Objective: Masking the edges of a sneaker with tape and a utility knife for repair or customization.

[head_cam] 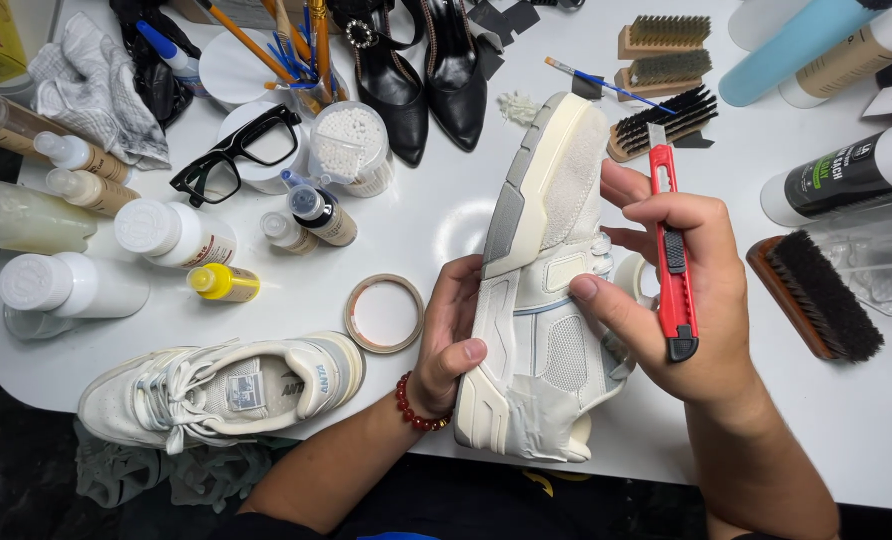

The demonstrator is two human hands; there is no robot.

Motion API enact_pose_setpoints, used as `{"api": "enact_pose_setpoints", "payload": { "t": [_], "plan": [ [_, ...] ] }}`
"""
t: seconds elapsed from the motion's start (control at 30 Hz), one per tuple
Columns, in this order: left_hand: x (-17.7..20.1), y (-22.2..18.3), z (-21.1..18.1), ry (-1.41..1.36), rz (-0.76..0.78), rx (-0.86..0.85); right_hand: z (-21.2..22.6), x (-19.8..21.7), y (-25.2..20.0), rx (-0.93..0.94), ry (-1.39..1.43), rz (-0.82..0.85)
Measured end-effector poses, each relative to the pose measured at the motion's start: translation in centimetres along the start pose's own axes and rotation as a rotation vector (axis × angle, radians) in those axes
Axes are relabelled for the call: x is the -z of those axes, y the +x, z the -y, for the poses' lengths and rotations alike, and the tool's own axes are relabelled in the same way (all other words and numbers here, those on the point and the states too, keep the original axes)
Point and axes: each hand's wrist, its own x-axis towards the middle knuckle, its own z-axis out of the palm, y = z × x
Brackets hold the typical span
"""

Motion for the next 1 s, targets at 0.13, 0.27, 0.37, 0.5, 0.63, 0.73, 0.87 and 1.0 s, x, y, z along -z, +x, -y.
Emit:
{"api": "enact_pose_setpoints", "payload": {
  "t": [0.13, 0.27, 0.37, 0.5, 0.63, 0.73, 0.87, 1.0],
  "plan": [
    [-0.7, 0.0, -0.1, -0.101, 0.023, 0.055, 0.2, 0.1, -0.1, -0.024, -0.018, -0.017],
    [-0.5, -0.1, 0.5, -0.077, 0.072, 0.044, 0.2, 0.1, 0.1, -0.055, -0.095, -0.033],
    [-0.5, -0.1, 0.5, -0.065, 0.087, 0.035, 0.1, 0.1, 0.2, -0.061, -0.039, -0.036],
    [-0.6, -0.1, 0.4, -0.059, 0.092, 0.028, 0.1, 0.0, 0.3, -0.07, 0.002, -0.036],
    [-0.3, -0.3, 0.5, -0.007, 0.077, 0.045, -0.2, 0.1, 0.3, -0.064, -0.053, -0.027],
    [-0.2, -0.2, 0.4, 0.017, 0.063, 0.067, -0.4, 0.0, 0.4, -0.063, -0.038, -0.028],
    [-0.2, 0.1, 0.3, 0.061, 0.012, 0.037, -0.8, 0.0, 1.1, -0.096, -0.014, -0.014],
    [0.1, 0.6, -0.2, 0.148, -0.134, 0.006, -0.8, 0.8, 1.7, 0.027, -0.113, -0.14]
  ]
}}
